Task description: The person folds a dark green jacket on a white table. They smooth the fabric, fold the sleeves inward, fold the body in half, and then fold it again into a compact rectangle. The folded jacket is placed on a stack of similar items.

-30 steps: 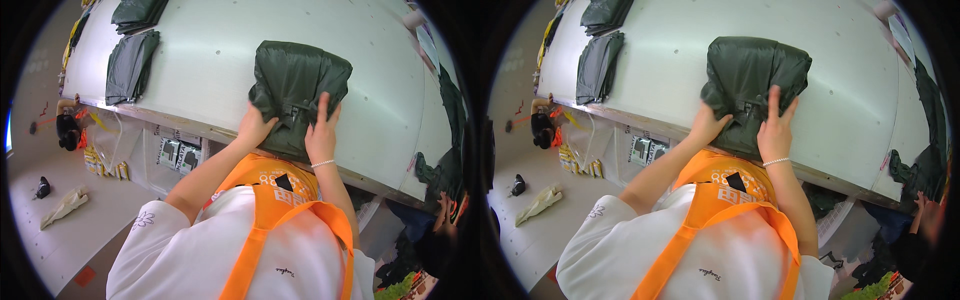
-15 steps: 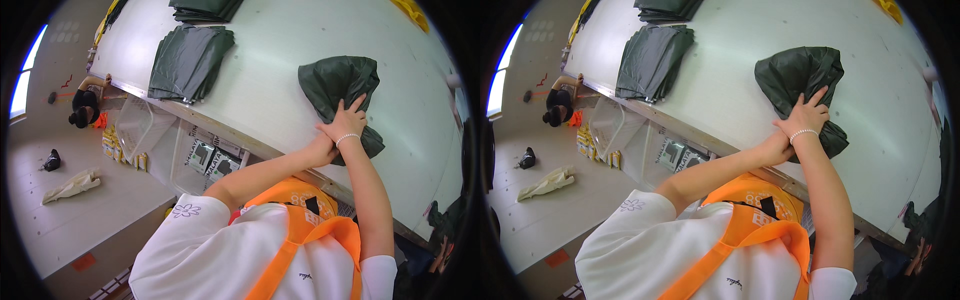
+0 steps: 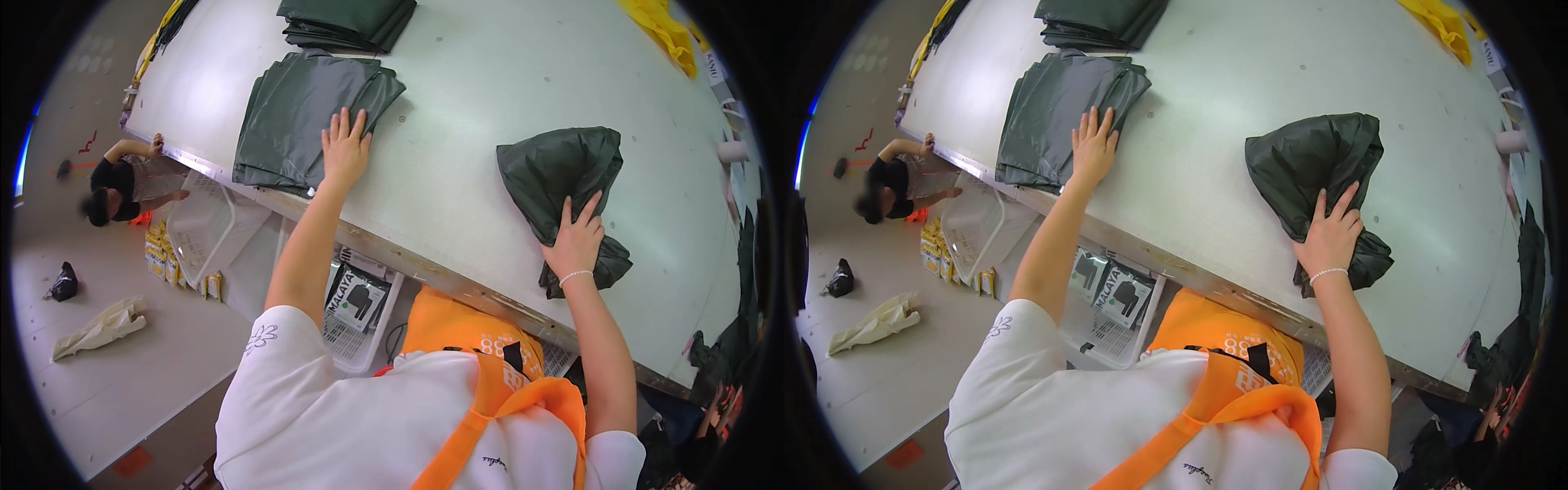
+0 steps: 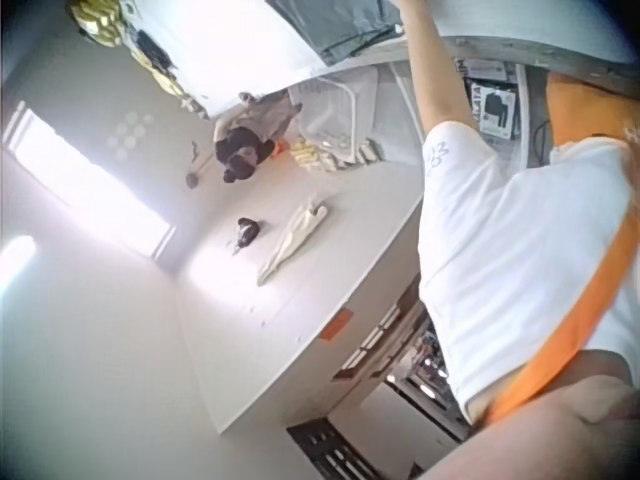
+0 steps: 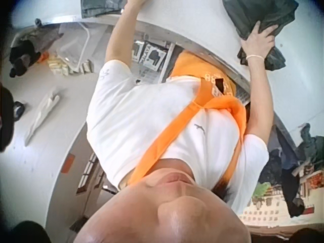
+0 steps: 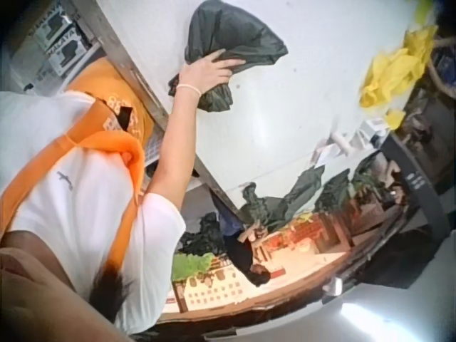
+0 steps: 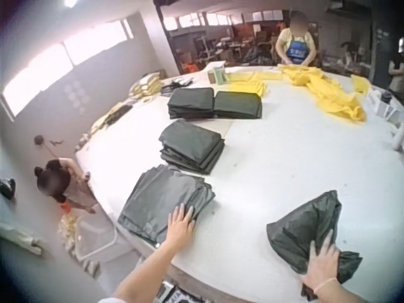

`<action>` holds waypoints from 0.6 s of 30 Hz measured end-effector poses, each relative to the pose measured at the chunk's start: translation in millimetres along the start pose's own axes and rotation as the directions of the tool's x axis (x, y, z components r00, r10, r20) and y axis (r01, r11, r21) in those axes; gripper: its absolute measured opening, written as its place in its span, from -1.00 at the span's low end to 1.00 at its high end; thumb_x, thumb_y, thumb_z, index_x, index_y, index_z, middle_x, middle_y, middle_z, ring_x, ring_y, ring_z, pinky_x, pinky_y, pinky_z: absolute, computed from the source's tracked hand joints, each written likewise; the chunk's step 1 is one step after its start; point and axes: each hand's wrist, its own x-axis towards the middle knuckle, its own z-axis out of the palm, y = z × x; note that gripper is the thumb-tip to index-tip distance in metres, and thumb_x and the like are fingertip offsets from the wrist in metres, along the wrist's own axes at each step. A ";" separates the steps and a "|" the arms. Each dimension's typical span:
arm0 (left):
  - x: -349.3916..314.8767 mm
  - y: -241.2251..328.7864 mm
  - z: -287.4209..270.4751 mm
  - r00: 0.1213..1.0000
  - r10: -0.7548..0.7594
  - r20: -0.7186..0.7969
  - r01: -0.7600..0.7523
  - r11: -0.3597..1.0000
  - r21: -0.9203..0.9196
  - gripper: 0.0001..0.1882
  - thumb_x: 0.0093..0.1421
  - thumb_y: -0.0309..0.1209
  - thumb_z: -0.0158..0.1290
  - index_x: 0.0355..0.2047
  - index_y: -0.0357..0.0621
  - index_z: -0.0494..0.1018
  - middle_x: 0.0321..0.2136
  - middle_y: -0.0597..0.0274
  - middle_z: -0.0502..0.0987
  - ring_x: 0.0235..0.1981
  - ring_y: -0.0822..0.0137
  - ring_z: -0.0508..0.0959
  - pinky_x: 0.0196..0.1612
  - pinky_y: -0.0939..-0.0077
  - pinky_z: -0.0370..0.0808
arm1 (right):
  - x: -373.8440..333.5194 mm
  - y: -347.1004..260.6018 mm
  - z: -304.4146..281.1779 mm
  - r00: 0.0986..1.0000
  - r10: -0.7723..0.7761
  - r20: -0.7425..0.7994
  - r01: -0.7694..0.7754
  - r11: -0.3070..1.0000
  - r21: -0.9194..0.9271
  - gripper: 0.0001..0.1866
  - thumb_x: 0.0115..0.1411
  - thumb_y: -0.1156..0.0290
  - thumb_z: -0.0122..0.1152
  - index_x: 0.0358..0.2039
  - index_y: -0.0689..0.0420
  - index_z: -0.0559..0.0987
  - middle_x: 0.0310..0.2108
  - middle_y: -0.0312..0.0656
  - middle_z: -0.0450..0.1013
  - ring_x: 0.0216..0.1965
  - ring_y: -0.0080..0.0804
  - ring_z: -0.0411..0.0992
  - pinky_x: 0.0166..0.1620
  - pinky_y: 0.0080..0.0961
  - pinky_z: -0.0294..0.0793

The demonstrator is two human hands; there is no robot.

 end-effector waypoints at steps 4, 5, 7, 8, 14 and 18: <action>-6.6 82.6 -14.6 0.991 0.123 -0.043 -0.126 0.989 -0.082 -0.48 0.26 -0.23 -0.14 0.23 0.08 0.15 0.26 -0.04 0.06 0.29 -0.06 0.03 0.25 -0.11 -0.03 | -1.7 37.7 -6.5 0.999 -0.029 0.022 0.022 0.963 0.268 -0.20 -0.14 0.09 0.34 0.17 -0.05 0.34 0.29 0.26 -0.18 -0.07 0.05 0.30 0.04 -0.28 0.29; -13.8 114.1 -15.5 0.988 0.143 -0.060 -0.150 0.978 -0.142 -0.48 0.25 -0.22 -0.14 0.23 0.06 0.16 0.25 -0.06 0.07 0.28 -0.08 0.04 0.25 -0.11 -0.03 | -4.5 52.8 -10.9 0.999 -0.031 0.041 0.015 0.938 0.346 -0.22 -0.14 0.13 0.34 0.16 -0.05 0.36 0.29 0.25 -0.16 -0.07 0.04 0.32 0.04 -0.28 0.31; -43.2 182.5 -19.2 0.981 0.193 -0.010 -0.189 0.946 -0.262 -0.44 0.21 -0.26 -0.07 0.23 0.04 0.16 0.23 -0.07 0.12 0.26 -0.11 0.07 0.23 -0.13 0.01 | -31.8 82.2 -8.5 0.996 0.078 -0.033 -0.050 0.857 0.512 -0.33 -0.11 0.21 0.33 0.09 0.00 0.43 0.24 0.24 -0.01 0.02 0.07 0.31 0.11 -0.27 0.29; -60.8 215.6 -14.8 0.968 0.249 0.028 -0.230 0.927 -0.296 -0.44 0.20 -0.25 -0.06 0.22 0.03 0.17 0.23 -0.08 0.12 0.25 -0.12 0.07 0.23 -0.13 0.01 | -48.9 107.1 0.2 0.995 0.091 -0.042 -0.043 0.767 0.641 -0.37 -0.07 0.24 0.32 0.06 0.08 0.44 0.22 0.20 0.07 0.03 0.02 0.33 0.11 -0.31 0.28; -164.9 351.1 26.5 0.849 0.528 0.019 -0.425 0.704 -0.569 -0.42 0.11 -0.22 0.07 0.14 -0.03 0.26 0.19 -0.05 0.18 0.21 -0.05 0.15 0.20 -0.02 0.12 | -158.9 186.4 8.4 0.877 0.318 0.360 -0.356 -0.073 0.932 -0.56 0.07 0.32 0.26 -0.14 0.40 0.49 -0.12 -0.13 0.46 -0.13 -0.41 0.39 -0.01 -0.53 0.32; -146.5 367.3 32.0 0.805 0.594 -0.009 -0.478 0.638 -0.603 -0.48 -0.09 -0.30 0.23 -0.06 -0.05 0.43 -0.07 0.16 0.39 -0.08 0.10 0.38 -0.06 0.27 0.34 | -217.7 204.2 29.6 0.820 0.437 0.370 -0.344 -0.141 0.928 -0.54 0.08 0.35 0.26 -0.09 0.41 0.45 -0.14 -0.14 0.47 -0.16 -0.43 0.40 -0.03 -0.54 0.34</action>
